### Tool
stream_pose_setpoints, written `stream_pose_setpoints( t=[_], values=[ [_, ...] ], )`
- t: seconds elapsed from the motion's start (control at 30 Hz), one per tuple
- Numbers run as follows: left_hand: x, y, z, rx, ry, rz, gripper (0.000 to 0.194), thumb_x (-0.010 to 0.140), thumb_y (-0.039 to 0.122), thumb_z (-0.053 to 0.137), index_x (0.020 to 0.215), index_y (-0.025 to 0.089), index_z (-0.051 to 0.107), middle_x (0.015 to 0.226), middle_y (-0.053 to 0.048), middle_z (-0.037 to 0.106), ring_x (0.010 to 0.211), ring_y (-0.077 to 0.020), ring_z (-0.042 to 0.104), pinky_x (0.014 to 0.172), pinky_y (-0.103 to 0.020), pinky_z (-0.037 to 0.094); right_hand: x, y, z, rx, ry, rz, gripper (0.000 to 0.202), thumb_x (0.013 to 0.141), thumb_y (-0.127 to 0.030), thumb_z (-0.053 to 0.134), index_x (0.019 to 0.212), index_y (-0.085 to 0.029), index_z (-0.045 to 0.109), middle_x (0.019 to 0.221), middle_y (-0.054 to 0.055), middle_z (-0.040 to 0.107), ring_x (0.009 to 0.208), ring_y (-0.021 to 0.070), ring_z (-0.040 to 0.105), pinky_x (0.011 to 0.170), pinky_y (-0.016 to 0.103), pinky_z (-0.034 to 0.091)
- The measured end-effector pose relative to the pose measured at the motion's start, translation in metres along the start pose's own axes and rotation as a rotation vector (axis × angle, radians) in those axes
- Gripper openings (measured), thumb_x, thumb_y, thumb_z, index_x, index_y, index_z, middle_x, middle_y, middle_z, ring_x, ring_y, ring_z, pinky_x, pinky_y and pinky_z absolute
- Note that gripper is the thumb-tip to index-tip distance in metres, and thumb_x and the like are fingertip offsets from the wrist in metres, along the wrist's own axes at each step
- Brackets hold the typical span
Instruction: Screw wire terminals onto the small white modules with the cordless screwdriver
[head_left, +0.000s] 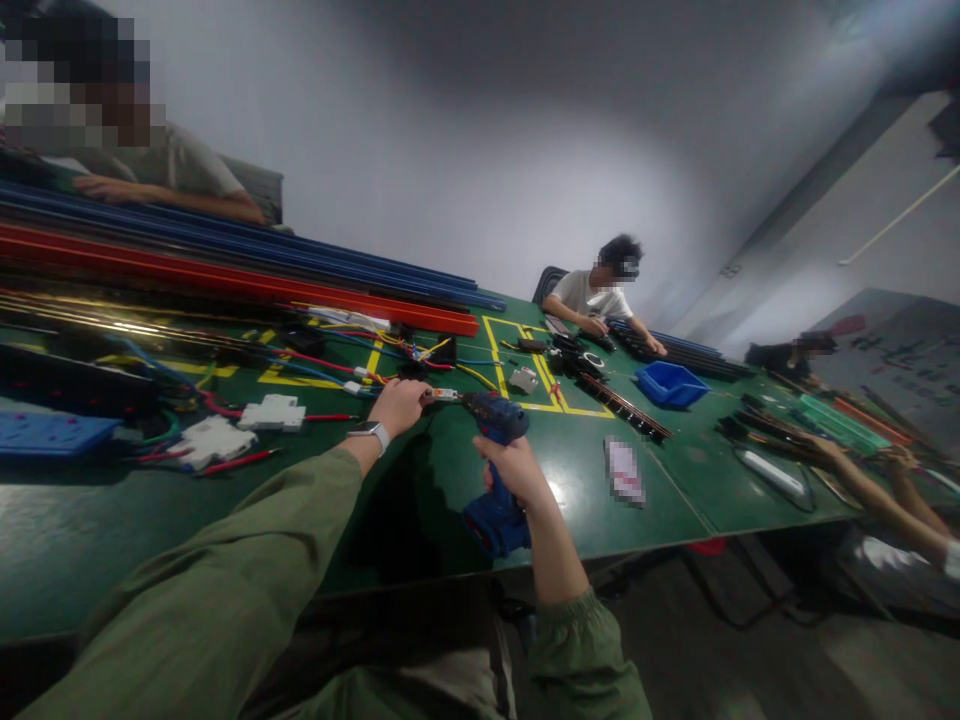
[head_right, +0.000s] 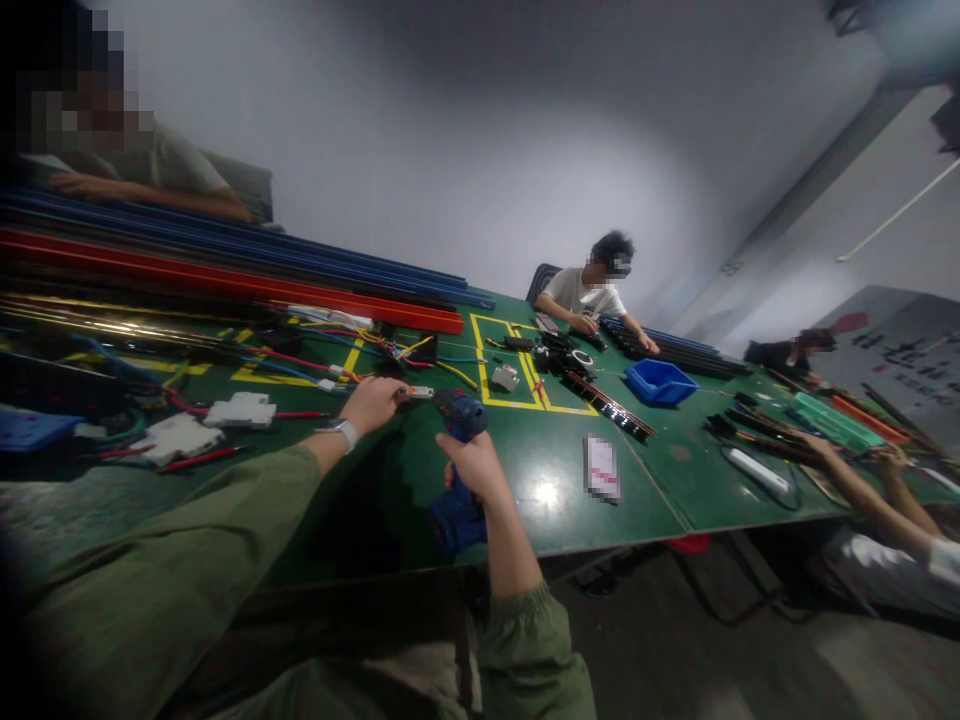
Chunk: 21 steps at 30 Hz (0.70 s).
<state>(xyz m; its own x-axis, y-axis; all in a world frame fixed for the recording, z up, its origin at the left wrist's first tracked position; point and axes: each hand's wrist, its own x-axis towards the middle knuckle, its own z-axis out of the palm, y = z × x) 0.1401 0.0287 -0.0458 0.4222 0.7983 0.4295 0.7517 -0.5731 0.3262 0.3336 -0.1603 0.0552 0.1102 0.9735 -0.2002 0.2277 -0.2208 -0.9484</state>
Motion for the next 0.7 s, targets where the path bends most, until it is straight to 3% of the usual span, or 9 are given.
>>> stream_pose_setpoints(
  t=[0.7],
  values=[
    [0.0,0.0,0.002,-0.013,0.003,-0.002,0.025,0.089,0.029,0.048,0.103,0.022,0.067,0.101,-0.009,0.069,0.101,-0.0245,0.058,0.095,-0.04,0.032,0.004,0.007,-0.002,0.028,-0.004,-0.054,0.027,0.078,-0.042,0.066,0.082,-0.018,0.054,0.039,-0.007,0.047,0.034,0.0137,0.049,0.036,0.023,0.041]
  ],
)
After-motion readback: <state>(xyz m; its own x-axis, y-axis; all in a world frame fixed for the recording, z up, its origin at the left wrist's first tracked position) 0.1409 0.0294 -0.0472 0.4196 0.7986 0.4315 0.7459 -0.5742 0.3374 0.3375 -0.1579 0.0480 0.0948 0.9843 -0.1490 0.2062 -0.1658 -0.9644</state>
